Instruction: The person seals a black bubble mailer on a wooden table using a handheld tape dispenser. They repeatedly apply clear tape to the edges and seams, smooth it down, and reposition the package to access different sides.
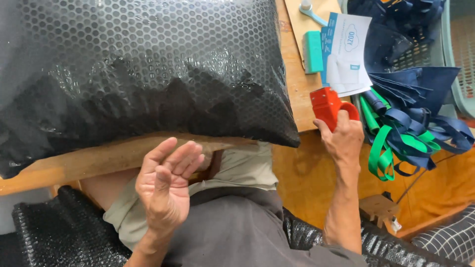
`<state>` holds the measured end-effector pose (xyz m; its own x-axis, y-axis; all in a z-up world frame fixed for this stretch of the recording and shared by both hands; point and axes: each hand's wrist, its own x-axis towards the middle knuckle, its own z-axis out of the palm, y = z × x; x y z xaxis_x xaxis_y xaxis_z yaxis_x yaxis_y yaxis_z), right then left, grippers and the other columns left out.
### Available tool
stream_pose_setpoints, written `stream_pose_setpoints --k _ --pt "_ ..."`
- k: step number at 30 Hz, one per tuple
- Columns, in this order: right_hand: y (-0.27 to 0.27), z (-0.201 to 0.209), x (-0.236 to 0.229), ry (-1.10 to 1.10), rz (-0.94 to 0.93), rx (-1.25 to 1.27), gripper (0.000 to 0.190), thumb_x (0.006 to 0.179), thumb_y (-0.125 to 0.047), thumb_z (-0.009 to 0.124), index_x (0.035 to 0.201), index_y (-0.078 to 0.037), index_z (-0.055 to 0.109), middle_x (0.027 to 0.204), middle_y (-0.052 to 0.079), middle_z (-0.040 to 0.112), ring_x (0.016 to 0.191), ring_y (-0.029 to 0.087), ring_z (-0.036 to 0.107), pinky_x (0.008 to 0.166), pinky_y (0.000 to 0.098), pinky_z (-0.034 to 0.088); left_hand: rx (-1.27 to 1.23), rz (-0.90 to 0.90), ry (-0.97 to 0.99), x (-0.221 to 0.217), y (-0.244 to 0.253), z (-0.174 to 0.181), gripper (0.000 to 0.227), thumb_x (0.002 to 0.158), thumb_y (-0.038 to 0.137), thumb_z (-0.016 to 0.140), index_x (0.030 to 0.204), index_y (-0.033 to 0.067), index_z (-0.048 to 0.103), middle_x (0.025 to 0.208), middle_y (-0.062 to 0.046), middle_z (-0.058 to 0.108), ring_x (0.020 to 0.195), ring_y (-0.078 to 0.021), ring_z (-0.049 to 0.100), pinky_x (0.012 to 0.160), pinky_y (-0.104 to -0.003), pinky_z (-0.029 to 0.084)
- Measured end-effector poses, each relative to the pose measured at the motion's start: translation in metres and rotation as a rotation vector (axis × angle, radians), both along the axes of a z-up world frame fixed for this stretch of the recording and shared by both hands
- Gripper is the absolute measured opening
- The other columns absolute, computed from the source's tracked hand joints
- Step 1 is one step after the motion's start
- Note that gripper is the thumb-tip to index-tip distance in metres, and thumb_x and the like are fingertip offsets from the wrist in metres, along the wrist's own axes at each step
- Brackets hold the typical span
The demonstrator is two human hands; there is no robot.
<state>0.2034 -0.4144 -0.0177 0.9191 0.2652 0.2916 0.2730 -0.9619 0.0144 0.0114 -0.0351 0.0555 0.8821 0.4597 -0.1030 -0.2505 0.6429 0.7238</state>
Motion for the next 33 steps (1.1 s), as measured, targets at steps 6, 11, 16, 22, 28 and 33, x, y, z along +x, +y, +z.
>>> stream_pose_setpoints --k 6,11,16,22,28,33 --pt "-0.015 -0.051 0.033 -0.111 0.07 -0.047 0.059 0.082 -0.047 0.091 0.091 -0.002 0.054 0.071 0.018 0.062 0.065 0.042 0.06 0.071 0.0479 0.05 -0.159 -0.103 -0.033 0.016 -0.021 0.002 0.062 0.097 0.036 0.065 0.139 -0.0058 0.047 0.131 -0.034 0.063 0.123 -0.0478 0.064 0.106 -0.055 0.054" --pt "0.003 -0.011 0.03 -0.278 0.223 0.192 0.063 0.094 -0.059 0.077 0.11 0.001 0.062 0.1 0.018 0.067 0.086 0.04 0.066 0.08 0.0454 0.052 -0.195 -0.081 -0.056 0.028 -0.035 0.002 0.058 0.1 0.038 0.059 0.139 -0.0039 0.049 0.129 -0.033 0.064 0.123 -0.0439 0.064 0.105 -0.057 0.053" --pt "0.086 0.052 -0.035 -0.198 0.227 0.832 0.033 0.099 -0.022 0.082 0.119 0.0 0.067 0.107 0.014 0.072 0.089 0.026 0.071 0.079 0.0373 0.059 -0.254 -0.073 -0.125 0.038 -0.041 0.001 0.059 0.101 0.04 0.053 0.141 -0.0033 0.049 0.131 -0.033 0.063 0.125 -0.0448 0.061 0.106 -0.06 0.051" --pt "0.172 0.042 -0.086 0.743 0.305 1.849 0.041 0.096 -0.017 0.067 0.119 0.017 0.061 0.098 0.03 0.074 0.08 0.026 0.076 0.066 0.0343 0.064 -0.279 -0.107 -0.174 0.04 -0.053 0.01 0.061 0.102 0.042 0.051 0.142 -0.0036 0.047 0.132 -0.033 0.062 0.126 -0.0439 0.061 0.106 -0.059 0.051" --pt "0.194 0.055 -0.086 0.826 0.238 2.074 0.028 0.095 -0.012 0.069 0.107 0.014 0.066 0.08 0.022 0.07 0.067 0.018 0.068 0.061 0.0303 0.058 -0.212 -0.087 -0.235 0.041 -0.056 0.011 0.062 0.103 0.04 0.054 0.143 -0.0057 0.044 0.134 -0.034 0.061 0.127 -0.0436 0.06 0.108 -0.059 0.049" --pt "0.189 0.087 -0.085 0.471 0.317 1.695 0.007 0.089 0.007 0.072 0.091 0.013 0.07 0.07 0.02 0.067 0.059 0.017 0.065 0.057 0.0295 0.058 0.032 -0.036 -0.309 0.048 -0.062 0.008 0.066 0.103 0.038 0.057 0.145 -0.0086 0.039 0.133 -0.037 0.06 0.127 -0.0464 0.059 0.11 -0.06 0.048"
